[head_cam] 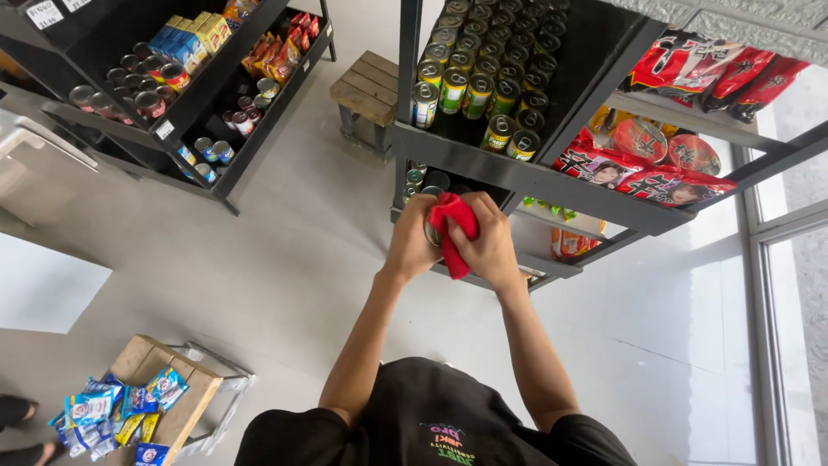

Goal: Cleaning dust off canned goods on a shelf using a rag and moving a small wooden stool.

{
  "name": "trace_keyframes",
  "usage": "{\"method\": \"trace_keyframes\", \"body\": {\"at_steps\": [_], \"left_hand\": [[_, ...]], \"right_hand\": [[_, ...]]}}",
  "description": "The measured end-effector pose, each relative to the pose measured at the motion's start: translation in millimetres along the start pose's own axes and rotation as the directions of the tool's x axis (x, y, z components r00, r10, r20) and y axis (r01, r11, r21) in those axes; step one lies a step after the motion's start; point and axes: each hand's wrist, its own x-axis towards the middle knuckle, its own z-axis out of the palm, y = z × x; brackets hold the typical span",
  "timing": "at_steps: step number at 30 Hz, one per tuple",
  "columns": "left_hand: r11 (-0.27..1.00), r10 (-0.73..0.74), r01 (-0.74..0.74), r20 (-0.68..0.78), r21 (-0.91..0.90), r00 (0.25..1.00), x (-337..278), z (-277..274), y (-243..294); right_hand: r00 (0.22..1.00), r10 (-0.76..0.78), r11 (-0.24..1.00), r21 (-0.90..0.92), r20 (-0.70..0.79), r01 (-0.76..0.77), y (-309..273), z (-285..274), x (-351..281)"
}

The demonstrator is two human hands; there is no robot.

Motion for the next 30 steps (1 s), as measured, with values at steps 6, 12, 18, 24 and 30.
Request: {"method": "trace_keyframes", "body": {"at_steps": [6, 12, 18, 24, 30], "left_hand": [[0.96, 0.065, -0.065, 0.009, 0.272, 0.998, -10.5, 12.6, -50.6], [0.911, 0.072, -0.067, 0.003, 0.408, 0.997, -3.9, -0.4, -31.0], [0.895, 0.018, -0.053, 0.083, 0.443, 0.996, -7.5, 8.2, -16.3], [0.993, -0.116, 0.118, -0.069, 0.029, 0.991, -13.9, -7.9, -19.7], [0.808, -0.315, 0.184, -0.147, -0.56, 0.938, -12.2, -11.2, -0.8]], "right_hand": [[0.982, -0.035, 0.999, 0.007, 0.185, 0.034, -10.8, 24.4, -19.6], [0.996, 0.077, 0.997, 0.006, -0.055, -0.077, 21.0, 14.3, -12.6], [0.998, 0.012, 1.0, -0.018, -0.067, -0.013, 10.5, 15.1, 1.8], [0.989, 0.142, 0.989, -0.032, -0.047, -0.144, 15.9, 10.1, -19.1], [0.916, 0.384, 0.906, 0.24, -0.113, -0.35, 2.5, 19.9, -30.2]]}}
